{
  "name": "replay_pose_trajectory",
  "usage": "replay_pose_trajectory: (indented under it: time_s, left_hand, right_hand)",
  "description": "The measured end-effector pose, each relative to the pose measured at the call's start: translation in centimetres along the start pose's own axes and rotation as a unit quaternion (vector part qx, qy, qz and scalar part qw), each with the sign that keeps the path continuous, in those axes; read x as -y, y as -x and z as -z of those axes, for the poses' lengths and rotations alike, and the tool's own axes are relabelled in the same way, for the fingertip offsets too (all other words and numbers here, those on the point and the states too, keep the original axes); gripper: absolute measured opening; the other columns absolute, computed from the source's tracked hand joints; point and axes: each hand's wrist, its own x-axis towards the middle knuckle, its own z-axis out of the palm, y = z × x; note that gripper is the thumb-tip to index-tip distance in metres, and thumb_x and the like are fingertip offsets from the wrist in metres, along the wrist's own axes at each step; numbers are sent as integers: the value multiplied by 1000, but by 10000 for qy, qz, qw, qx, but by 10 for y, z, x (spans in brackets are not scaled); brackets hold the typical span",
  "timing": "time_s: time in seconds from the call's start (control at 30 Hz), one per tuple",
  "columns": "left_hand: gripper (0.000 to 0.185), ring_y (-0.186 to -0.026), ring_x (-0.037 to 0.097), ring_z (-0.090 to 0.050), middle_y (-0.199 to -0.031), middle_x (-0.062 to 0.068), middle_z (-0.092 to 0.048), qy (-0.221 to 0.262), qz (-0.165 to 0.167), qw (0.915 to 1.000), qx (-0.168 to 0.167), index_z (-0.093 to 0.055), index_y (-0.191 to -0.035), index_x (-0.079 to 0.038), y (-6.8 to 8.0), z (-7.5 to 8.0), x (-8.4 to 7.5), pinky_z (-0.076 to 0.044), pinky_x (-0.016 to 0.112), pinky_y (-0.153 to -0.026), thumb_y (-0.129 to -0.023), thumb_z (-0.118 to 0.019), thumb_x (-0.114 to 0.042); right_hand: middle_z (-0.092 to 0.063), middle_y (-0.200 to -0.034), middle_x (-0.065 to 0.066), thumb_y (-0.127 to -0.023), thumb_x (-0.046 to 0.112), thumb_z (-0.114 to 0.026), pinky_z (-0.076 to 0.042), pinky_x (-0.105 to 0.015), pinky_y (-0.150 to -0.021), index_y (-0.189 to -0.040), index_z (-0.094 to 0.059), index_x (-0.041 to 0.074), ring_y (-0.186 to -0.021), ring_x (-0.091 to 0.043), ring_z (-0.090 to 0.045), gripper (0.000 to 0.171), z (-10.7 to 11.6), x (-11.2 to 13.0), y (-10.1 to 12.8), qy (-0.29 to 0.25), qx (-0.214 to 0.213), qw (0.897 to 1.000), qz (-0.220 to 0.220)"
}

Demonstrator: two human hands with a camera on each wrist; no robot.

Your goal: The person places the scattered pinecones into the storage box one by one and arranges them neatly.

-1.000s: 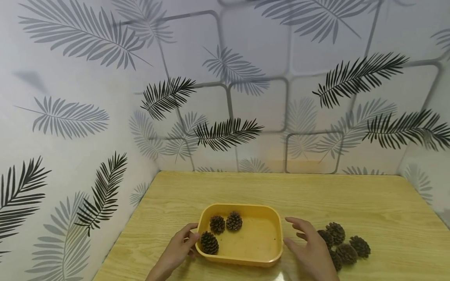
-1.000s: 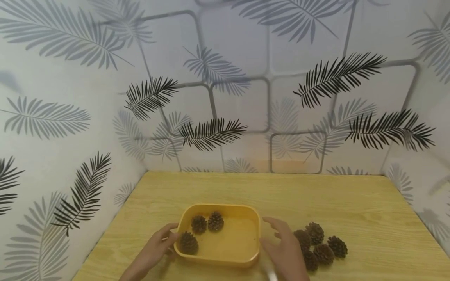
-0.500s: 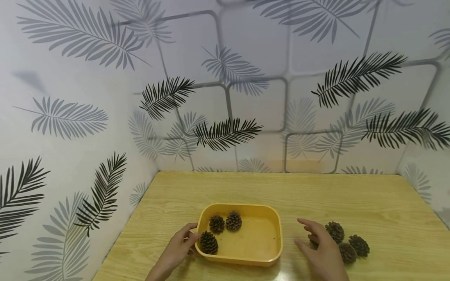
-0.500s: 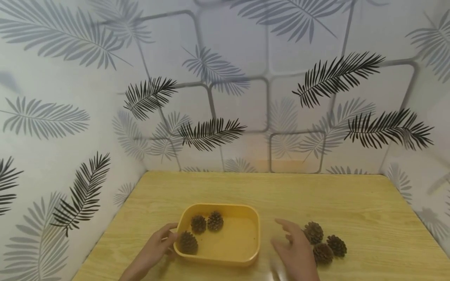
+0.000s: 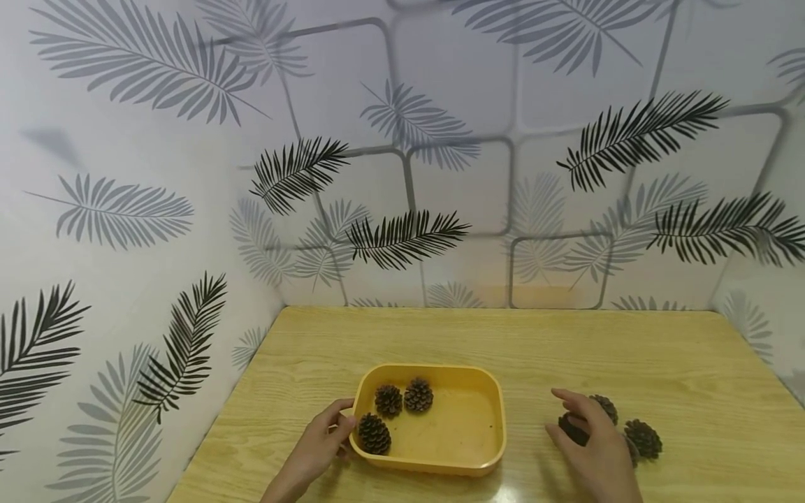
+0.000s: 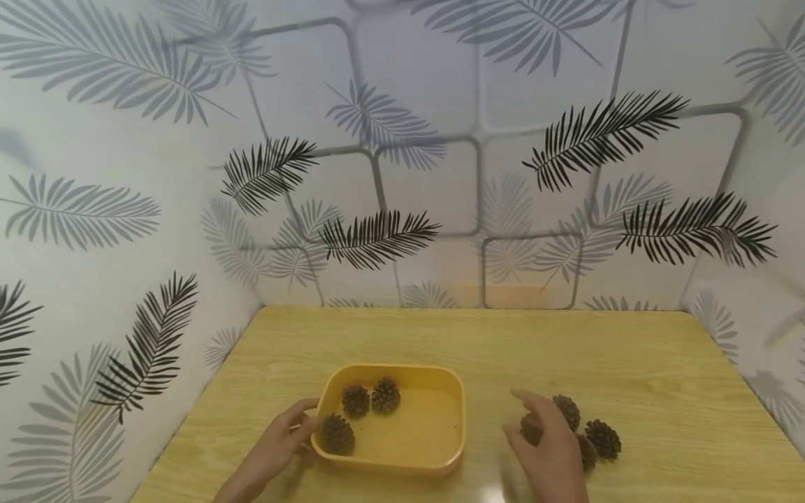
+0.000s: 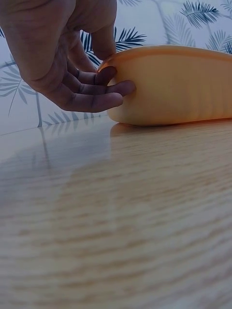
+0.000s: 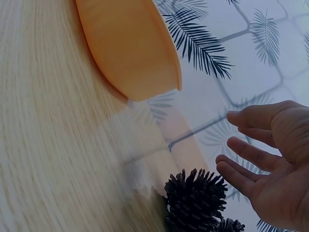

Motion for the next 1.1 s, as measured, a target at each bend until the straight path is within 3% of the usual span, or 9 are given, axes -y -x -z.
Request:
replay_pose_trajectory:
  time_s: [0.13,0.3,0.4,0.53,0.63,0.73,0.8,0.97,1.1]
  left_hand:
    - [48,-80,26,-66,-97,11,-58,15,18,10000,3,-45,-152,4,0,0,0,-62,43,-69,-112,-52,-23]
    - [47,-80,27,-67,-97,11,-58,15,3,10000,1,-45,-151,4,0,0,1,-62,43,-68,-112,-52,-21]
    - [47,-80,26,-67,-97,11,-58,-11,-17,10000,-9,-46,-151,4,0,0,1,-62,43,-68,-112,-52,-21]
    - [46,-79,25,-66,-97,11,-58,-26,-10,10000,-21,-47,-150,3,0,0,1,-62,42,-68,-111,-52,-22]
    - [46,-79,24,-66,-97,11,-58,-8,11,10000,-28,-47,-150,3,0,0,1,-62,42,-69,-111,-52,-22]
    - [45,-78,24,-65,-96,11,-58,-31,3,10000,-45,-48,-150,3,0,0,0,-62,42,-68,-111,-52,-21]
    - [45,-78,24,-66,-96,11,-58,-46,-14,10000,-57,-48,-150,3,-1,0,0,-62,42,-68,-111,-52,-21]
    - [45,-78,23,-66,-96,11,-59,-47,-47,10000,-50,-49,-149,3,-1,-1,0,-62,40,-67,-111,-52,-21]
    - [46,-78,23,-66,-96,10,-59,-77,-70,9999,-4,-48,-149,3,-1,-1,-1,-62,39,-67,-111,-52,-22]
  right_hand:
    - [-64,-128,-20,-90,-2,-79,-45,-3,-86,-137,-63,4,-112,-39,-61,51,3,-4,0,55,-170,9998,79]
    - [-64,-129,-21,-88,-3,-80,-40,2,-84,-137,-63,4,-110,-38,-62,52,9,-10,1,158,-288,9994,78]
    - [-64,-128,-20,-87,-3,-82,-40,3,-83,-136,-64,4,-109,-14,-61,53,11,-14,1,203,-379,9989,164]
    - [-65,-127,-20,-84,-5,-84,-39,4,-85,-133,-65,2,-107,18,-42,53,12,-19,0,193,-559,9978,293]
    - [-65,-127,-20,-83,-6,-84,-38,4,-85,-133,-65,3,-109,6,-54,54,14,-20,-1,276,-609,9974,266]
    - [-64,-128,-22,-83,-5,-84,-39,2,-84,-134,-65,3,-113,-26,-63,55,16,-20,-1,391,-503,9979,91]
    - [-64,-128,-23,-83,-5,-84,-47,-8,-84,-134,-64,2,-112,-40,-62,55,16,-20,-1,505,-430,9978,-5]
    - [-63,-127,-28,-82,-6,-84,-56,-54,-87,-133,-64,-1,-111,-46,-61,55,17,-22,-2,672,-388,9970,-51]
    - [-61,-127,-31,-82,-5,-83,-53,-64,-87,-133,-63,-3,-112,-50,-59,54,18,-25,-4,773,-206,9967,-103]
